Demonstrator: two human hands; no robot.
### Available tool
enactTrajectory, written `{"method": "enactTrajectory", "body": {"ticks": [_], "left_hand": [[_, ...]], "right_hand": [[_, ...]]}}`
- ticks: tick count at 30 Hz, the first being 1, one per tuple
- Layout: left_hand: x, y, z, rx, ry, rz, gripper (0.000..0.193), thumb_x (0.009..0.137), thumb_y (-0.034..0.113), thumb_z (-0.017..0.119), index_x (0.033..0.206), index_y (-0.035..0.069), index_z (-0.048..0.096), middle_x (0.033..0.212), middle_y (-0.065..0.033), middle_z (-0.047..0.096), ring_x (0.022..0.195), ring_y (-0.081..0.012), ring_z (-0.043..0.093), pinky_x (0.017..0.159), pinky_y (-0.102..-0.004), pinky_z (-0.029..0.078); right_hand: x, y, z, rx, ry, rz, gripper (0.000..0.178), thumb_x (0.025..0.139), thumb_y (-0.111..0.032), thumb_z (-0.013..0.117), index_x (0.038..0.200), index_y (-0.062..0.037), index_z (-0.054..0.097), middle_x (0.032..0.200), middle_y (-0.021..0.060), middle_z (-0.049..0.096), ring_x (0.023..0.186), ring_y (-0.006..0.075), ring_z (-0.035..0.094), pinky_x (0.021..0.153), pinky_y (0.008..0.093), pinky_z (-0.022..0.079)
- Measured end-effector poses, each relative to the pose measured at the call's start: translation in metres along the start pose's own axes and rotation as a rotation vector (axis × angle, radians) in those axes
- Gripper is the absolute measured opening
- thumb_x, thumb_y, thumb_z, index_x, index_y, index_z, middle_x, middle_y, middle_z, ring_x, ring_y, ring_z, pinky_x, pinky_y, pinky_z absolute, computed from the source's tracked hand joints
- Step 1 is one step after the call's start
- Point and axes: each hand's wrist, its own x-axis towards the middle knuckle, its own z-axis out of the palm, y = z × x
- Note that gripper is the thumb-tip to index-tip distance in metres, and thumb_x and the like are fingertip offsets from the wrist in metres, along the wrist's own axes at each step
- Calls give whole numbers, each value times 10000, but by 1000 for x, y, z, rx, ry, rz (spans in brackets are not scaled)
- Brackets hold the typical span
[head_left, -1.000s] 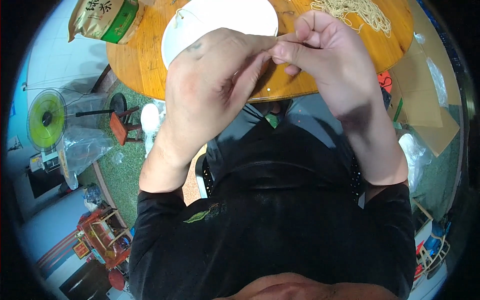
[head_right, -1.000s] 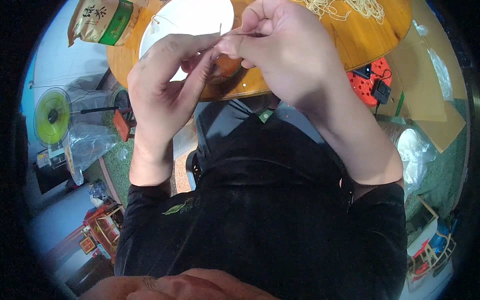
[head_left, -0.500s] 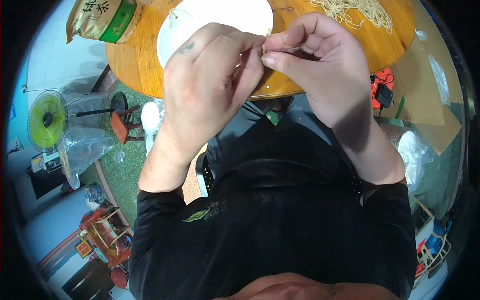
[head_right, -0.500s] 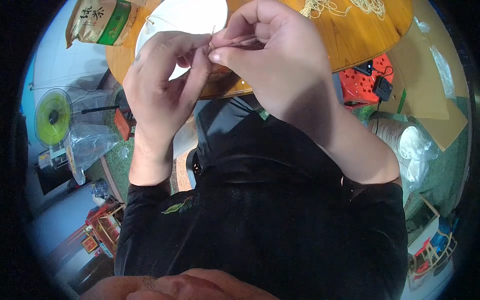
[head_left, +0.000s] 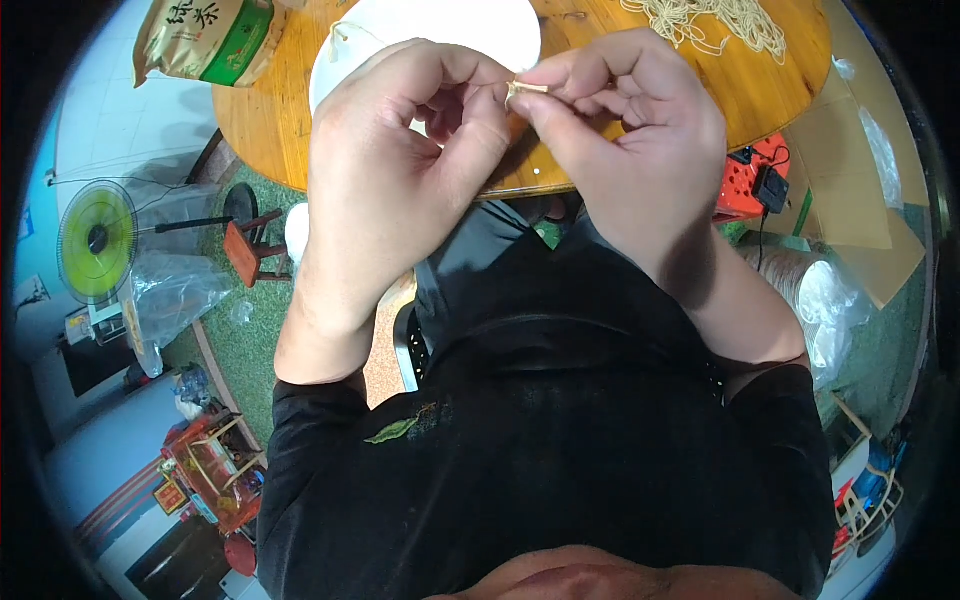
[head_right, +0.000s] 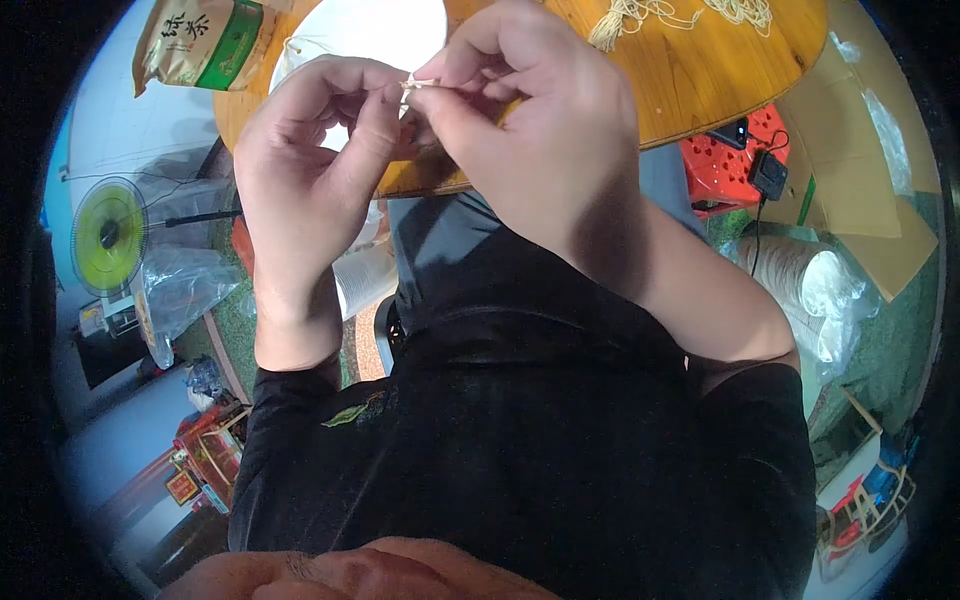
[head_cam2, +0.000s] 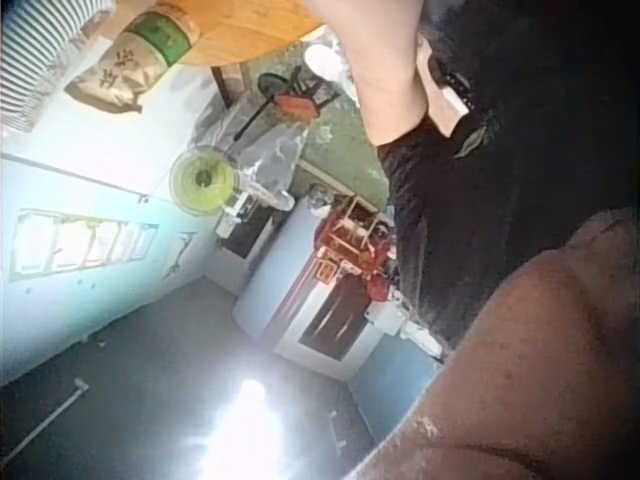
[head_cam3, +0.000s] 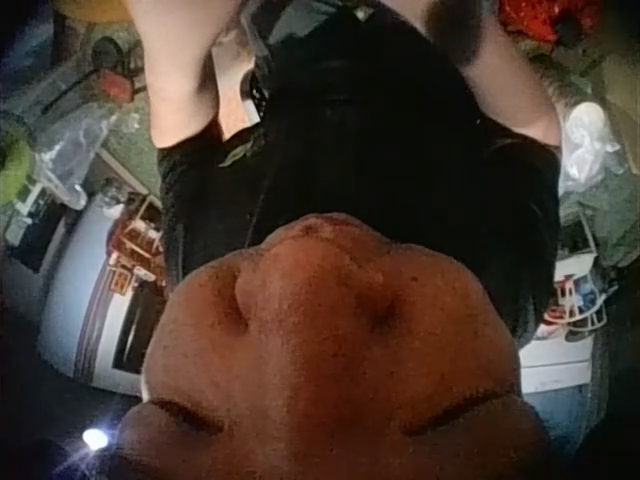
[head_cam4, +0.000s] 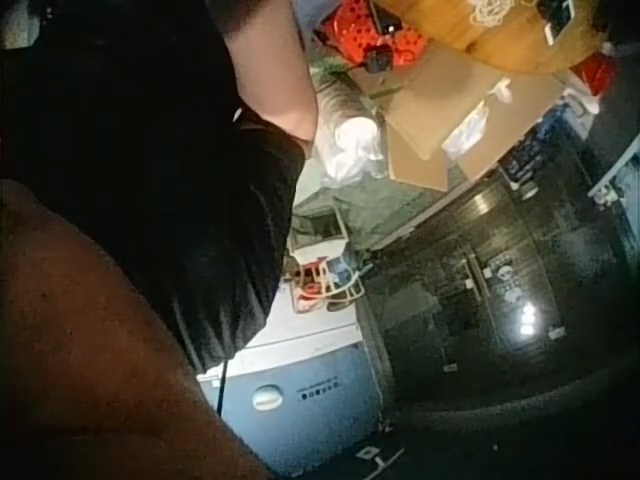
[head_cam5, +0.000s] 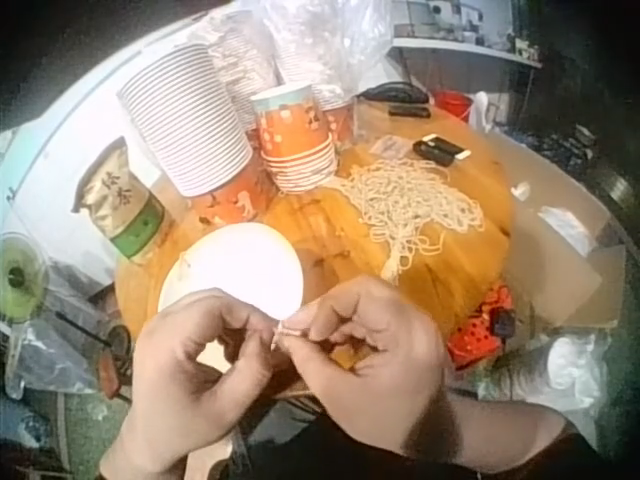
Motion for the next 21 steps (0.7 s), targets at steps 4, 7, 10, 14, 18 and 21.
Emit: {"method": "enactTrajectory", "body": {"ticks": [4,7,10,14,18,21], "left_hand": [[1,-6,8,-69,168,54,97,949,20,798,1043,15,773,847,-48,717,723,-106,680,661,-264,564],[5,-5,12,-85,213,98,154,948,10,795,1099,27,765,866,-43,710,724,-107,673,673,-267,566],[5,-5,13,-88,229,164,207,937,-10,790,1136,36,753,889,-47,708,725,-122,675,683,-272,568],[6,-6,10,111,188,284,229,906,-34,793,1120,33,745,896,-61,707,726,-161,690,683,-283,573],[6,-2,7,136,171,281,186,899,-32,794,1070,23,743,896,-69,708,736,-175,702,682,-297,580],[6,-1,4,131,135,284,132,905,-24,792,1022,9,738,895,-87,706,741,-202,710,676,-306,582]], "right_hand": [[-3,9,-1,-20,-11,5,277,944,137,772,1020,-20,557,1073,119,778,945,106,754,825,225,609],[-5,9,-1,38,-20,-5,286,947,142,766,1017,-27,546,1042,102,764,893,81,713,778,206,575],[-7,9,2,107,12,8,290,947,145,764,1018,-28,542,1027,87,749,869,63,685,763,204,558],[-8,11,4,97,25,-66,301,919,122,791,1002,-34,548,1009,88,758,865,78,707,755,227,581],[-9,14,5,143,57,-101,302,905,80,819,989,-38,554,968,95,762,854,92,732,749,247,609],[-9,12,5,141,66,-157,265,899,87,817,967,-30,590,953,58,745,823,84,716,738,247,603]]}}
